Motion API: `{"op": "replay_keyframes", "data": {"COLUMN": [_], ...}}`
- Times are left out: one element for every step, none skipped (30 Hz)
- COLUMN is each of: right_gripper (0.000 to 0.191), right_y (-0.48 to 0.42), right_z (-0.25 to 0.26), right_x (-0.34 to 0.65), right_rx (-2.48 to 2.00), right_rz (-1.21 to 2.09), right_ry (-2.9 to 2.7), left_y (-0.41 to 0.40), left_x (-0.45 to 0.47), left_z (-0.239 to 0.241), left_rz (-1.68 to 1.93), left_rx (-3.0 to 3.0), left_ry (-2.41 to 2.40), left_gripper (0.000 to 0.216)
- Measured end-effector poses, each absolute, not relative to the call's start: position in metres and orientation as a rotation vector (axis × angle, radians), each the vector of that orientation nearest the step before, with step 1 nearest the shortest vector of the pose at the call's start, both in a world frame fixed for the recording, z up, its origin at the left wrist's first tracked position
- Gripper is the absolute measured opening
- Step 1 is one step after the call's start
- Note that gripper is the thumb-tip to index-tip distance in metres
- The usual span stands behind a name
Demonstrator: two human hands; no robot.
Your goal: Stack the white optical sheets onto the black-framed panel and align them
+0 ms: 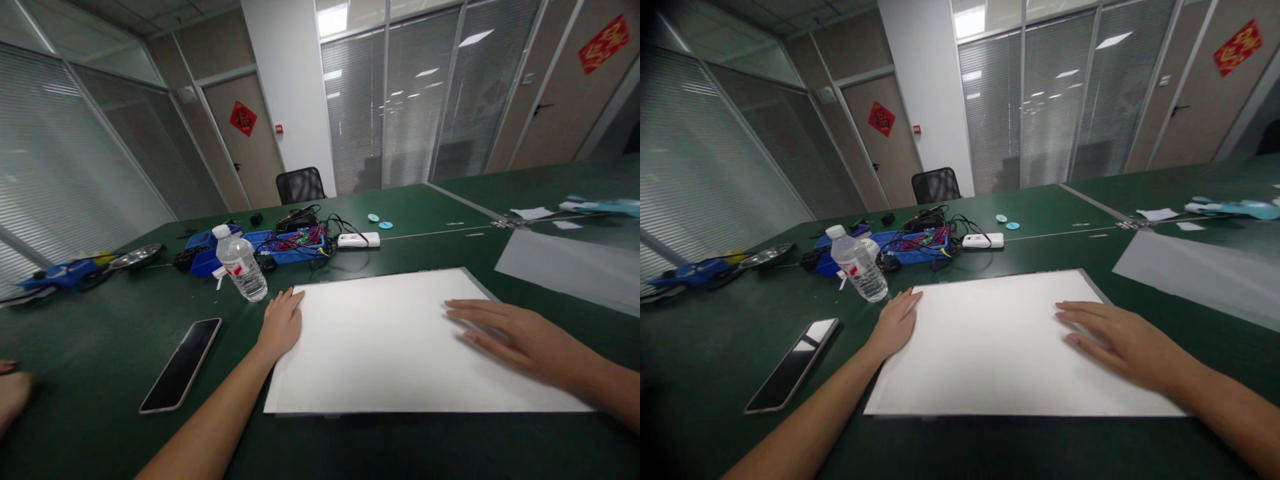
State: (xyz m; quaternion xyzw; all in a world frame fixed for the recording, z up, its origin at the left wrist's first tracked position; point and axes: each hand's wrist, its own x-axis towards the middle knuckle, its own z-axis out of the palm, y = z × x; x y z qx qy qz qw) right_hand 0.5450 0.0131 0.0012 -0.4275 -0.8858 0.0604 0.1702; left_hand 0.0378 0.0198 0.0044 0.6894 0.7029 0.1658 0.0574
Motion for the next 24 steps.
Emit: {"op": "replay_keyframes", "data": {"right_gripper": [0.049, 0.049, 0.049, 0.048, 0.047, 0.046, 0.046, 0.045, 0.045, 0.045, 0.046, 0.048, 0.050, 0.053, 0.057, 0.062, 0.069, 0.075, 0.082, 0.089, 0.096, 0.099, 0.098, 0.093], "right_y": [0.016, 0.018, 0.021, 0.023, 0.025, 0.026, 0.027, 0.027, 0.028, 0.029, 0.030, 0.033, 0.037, 0.042, 0.048, 0.056, 0.064, 0.072, 0.081, 0.089, 0.096, 0.102, 0.106, 0.110], "right_z": [0.000, -0.001, -0.002, -0.003, -0.003, -0.004, -0.004, -0.004, -0.003, -0.003, -0.003, -0.003, -0.003, -0.004, -0.006, -0.009, -0.014, -0.020, -0.027, -0.035, -0.043, -0.050, -0.056, -0.061], "right_x": [0.549, 0.554, 0.558, 0.561, 0.563, 0.565, 0.566, 0.567, 0.568, 0.570, 0.573, 0.578, 0.586, 0.597, 0.611, 0.627, 0.646, 0.665, 0.685, 0.703, 0.720, 0.733, 0.742, 0.748], "right_rx": [-1.232, -1.255, -1.277, -1.294, -1.303, -1.305, -1.302, -1.294, -1.284, -1.277, -1.277, -1.290, -1.322, -1.381, -1.458, -1.546, -1.641, -1.714, -1.789, -1.857, -1.947, -2.051, -2.115, -2.139], "right_rz": [0.170, 0.169, 0.169, 0.171, 0.175, 0.179, 0.183, 0.184, 0.182, 0.174, 0.154, 0.124, 0.079, 0.024, -0.037, -0.098, -0.151, -0.191, -0.228, -0.263, -0.260, -0.228, -0.219, -0.207], "right_ry": [-2.495, -2.475, -2.458, -2.445, -2.434, -2.426, -2.418, -2.410, -2.402, -2.393, -2.379, -2.362, -2.336, -2.303, -2.258, -2.205, -2.150, -2.088, -2.038, -1.997, -1.956, -1.905, -1.874, -1.871], "left_y": [0.021, 0.022, 0.023, 0.024, 0.025, 0.025, 0.025, 0.025, 0.025, 0.025, 0.025, 0.025, 0.026, 0.026, 0.026, 0.027, 0.027, 0.027, 0.027, 0.026, 0.026, 0.026, 0.025, 0.025], "left_x": [0.036, 0.035, 0.034, 0.034, 0.033, 0.033, 0.033, 0.033, 0.033, 0.033, 0.033, 0.033, 0.033, 0.032, 0.032, 0.031, 0.031, 0.031, 0.031, 0.031, 0.031, 0.030, 0.030, 0.030], "left_z": [0.003, 0.003, 0.002, 0.002, 0.002, 0.002, 0.002, 0.003, 0.003, 0.002, 0.002, 0.001, 0.000, -0.001, -0.001, -0.002, -0.002, -0.003, -0.003, -0.003, -0.003, -0.003, -0.003, -0.004], "left_rz": [0.522, 0.540, 0.554, 0.564, 0.571, 0.576, 0.581, 0.584, 0.586, 0.587, 0.588, 0.590, 0.593, 0.599, 0.602, 0.603, 0.602, 0.598, 0.593, 0.590, 0.591, 0.597, 0.603, 0.610], "left_rx": [2.077, 2.064, 2.048, 2.033, 2.020, 2.012, 2.007, 2.005, 2.005, 2.008, 2.011, 2.013, 2.015, 2.017, 2.017, 2.017, 2.016, 2.016, 2.016, 2.016, 2.018, 2.021, 2.024, 2.027], "left_ry": [2.127, 2.123, 2.120, 2.118, 2.117, 2.115, 2.113, 2.112, 2.110, 2.107, 2.107, 2.108, 2.110, 2.111, 2.112, 2.112, 2.111, 2.110, 2.112, 2.114, 2.115, 2.116, 2.114, 2.110], "left_gripper": [0.055, 0.056, 0.056, 0.056, 0.055, 0.054, 0.053, 0.052, 0.050, 0.049, 0.049, 0.049, 0.050, 0.051, 0.052, 0.053, 0.053, 0.053, 0.053, 0.053, 0.053, 0.053, 0.053, 0.053]}}
